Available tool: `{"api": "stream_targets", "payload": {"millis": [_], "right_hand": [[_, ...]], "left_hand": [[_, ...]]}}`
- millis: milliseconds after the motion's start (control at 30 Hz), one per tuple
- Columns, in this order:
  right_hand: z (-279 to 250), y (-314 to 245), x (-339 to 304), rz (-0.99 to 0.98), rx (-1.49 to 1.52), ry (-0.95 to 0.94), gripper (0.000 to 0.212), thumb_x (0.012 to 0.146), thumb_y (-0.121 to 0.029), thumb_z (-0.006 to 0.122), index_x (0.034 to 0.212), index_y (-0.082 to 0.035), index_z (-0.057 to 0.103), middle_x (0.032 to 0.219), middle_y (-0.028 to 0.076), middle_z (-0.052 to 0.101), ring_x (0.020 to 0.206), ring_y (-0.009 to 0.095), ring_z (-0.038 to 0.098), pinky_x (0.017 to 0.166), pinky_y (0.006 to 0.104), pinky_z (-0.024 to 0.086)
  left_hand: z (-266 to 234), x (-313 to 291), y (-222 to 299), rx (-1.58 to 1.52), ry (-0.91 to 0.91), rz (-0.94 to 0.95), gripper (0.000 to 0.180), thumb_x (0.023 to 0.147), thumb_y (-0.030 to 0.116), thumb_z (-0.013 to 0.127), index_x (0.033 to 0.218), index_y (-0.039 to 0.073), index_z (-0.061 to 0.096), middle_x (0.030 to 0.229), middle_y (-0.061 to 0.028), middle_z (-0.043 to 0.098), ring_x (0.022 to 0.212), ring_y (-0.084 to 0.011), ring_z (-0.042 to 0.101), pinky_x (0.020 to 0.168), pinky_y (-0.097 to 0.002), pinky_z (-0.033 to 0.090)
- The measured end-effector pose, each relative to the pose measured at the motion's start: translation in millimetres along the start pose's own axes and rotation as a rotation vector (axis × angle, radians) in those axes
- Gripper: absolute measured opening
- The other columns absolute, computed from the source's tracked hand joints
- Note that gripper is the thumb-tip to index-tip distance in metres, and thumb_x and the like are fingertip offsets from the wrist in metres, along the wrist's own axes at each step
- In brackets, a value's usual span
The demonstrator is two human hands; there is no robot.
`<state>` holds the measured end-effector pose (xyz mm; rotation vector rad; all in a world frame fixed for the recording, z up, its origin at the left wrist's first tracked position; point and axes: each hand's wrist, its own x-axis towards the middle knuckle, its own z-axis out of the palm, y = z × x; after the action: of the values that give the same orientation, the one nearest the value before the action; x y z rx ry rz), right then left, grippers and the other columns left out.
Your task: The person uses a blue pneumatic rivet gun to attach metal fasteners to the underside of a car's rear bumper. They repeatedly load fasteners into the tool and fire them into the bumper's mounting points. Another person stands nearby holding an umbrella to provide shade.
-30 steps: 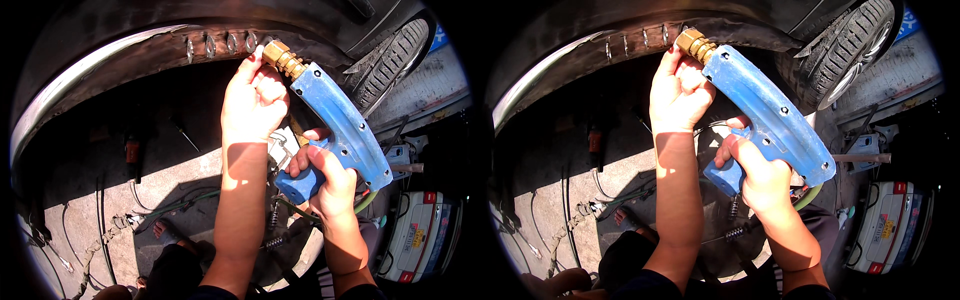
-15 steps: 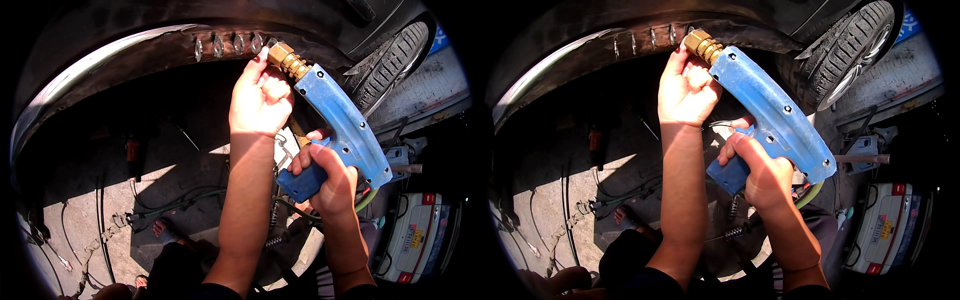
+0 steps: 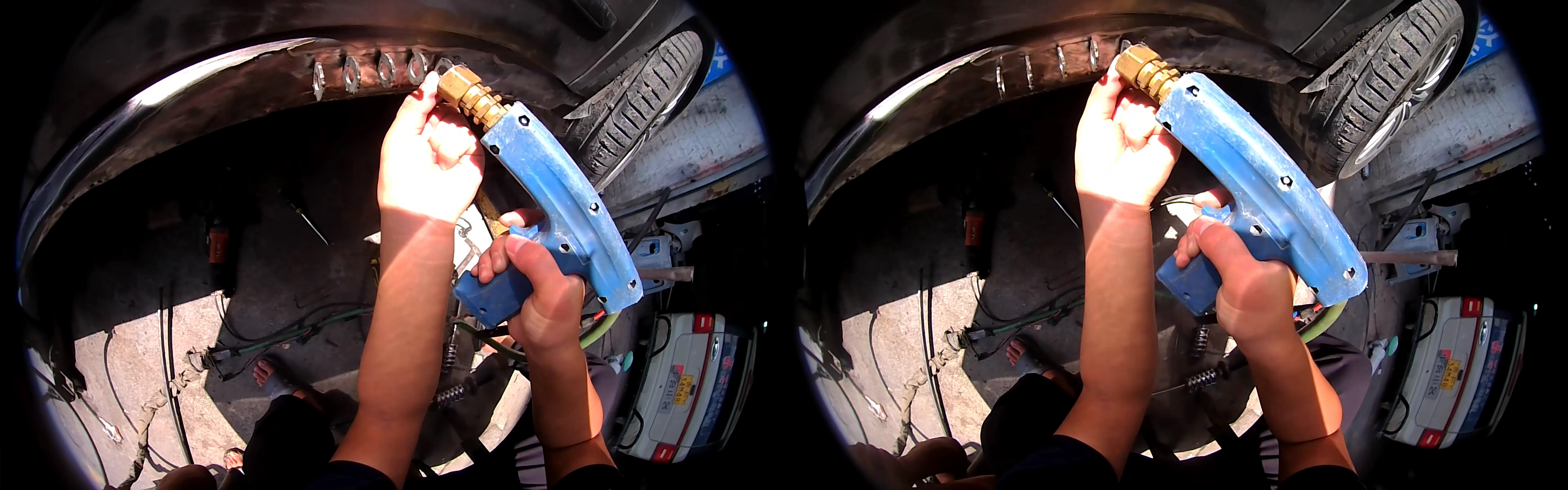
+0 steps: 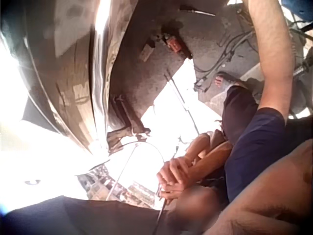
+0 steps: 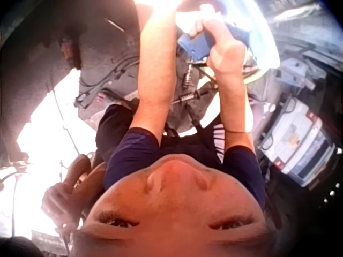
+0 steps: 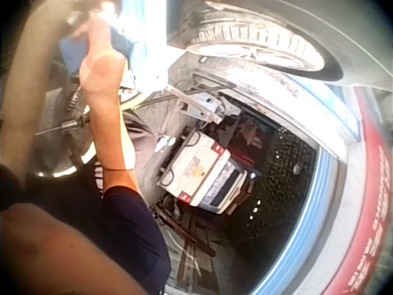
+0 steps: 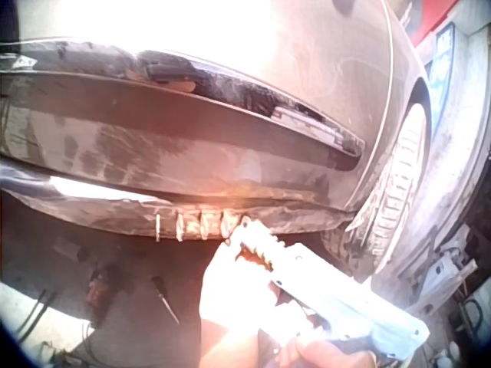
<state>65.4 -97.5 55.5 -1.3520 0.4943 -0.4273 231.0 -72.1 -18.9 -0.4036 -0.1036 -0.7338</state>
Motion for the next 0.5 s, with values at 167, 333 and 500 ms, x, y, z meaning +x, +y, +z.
{"api": "stream_targets", "payload": {"millis": [167, 333, 500], "right_hand": [[2.9, -4.0, -1.6, -0.015, -0.112, 0.015, 0.028, 0.083, -0.008, 0.052, 0.108, 0.005, 0.052, 0.069, 0.010, 0.051, 0.064, 0.021, 0.052, 0.068, 0.0345, 0.046], [5.9, -3.6, -3.2, 0.010, -0.101, 0.036, 0.028, 0.082, -0.007, 0.051, 0.107, 0.005, 0.051, 0.068, 0.010, 0.050, 0.064, 0.021, 0.052, 0.068, 0.0351, 0.046], [6.7, -8.6, -2.6, 0.020, -0.095, 0.027, 0.025, 0.083, -0.006, 0.051, 0.105, 0.004, 0.050, 0.068, 0.010, 0.050, 0.064, 0.022, 0.052, 0.069, 0.0358, 0.046]], "left_hand": [[11.7, -2.9, -6.1, 0.030, 0.042, 0.019, 0.015, 0.093, 0.022, 0.054, 0.097, 0.007, 0.055, 0.087, -0.0042, 0.054, 0.079, -0.0189, 0.049, 0.073, -0.0356, 0.041], [38.3, -6.2, -17.4, 0.064, 0.248, 0.124, 0.016, 0.094, 0.020, 0.053, 0.081, 0.011, 0.052, 0.064, 0.0035, 0.041, 0.054, -0.0099, 0.033, 0.051, -0.0261, 0.029], [22.2, -5.4, -8.4, 0.048, 0.074, 0.035, 0.020, 0.096, 0.020, 0.049, 0.107, 0.005, 0.056, 0.099, -0.0047, 0.062, 0.066, -0.0135, 0.051, 0.073, -0.0296, 0.048]]}}
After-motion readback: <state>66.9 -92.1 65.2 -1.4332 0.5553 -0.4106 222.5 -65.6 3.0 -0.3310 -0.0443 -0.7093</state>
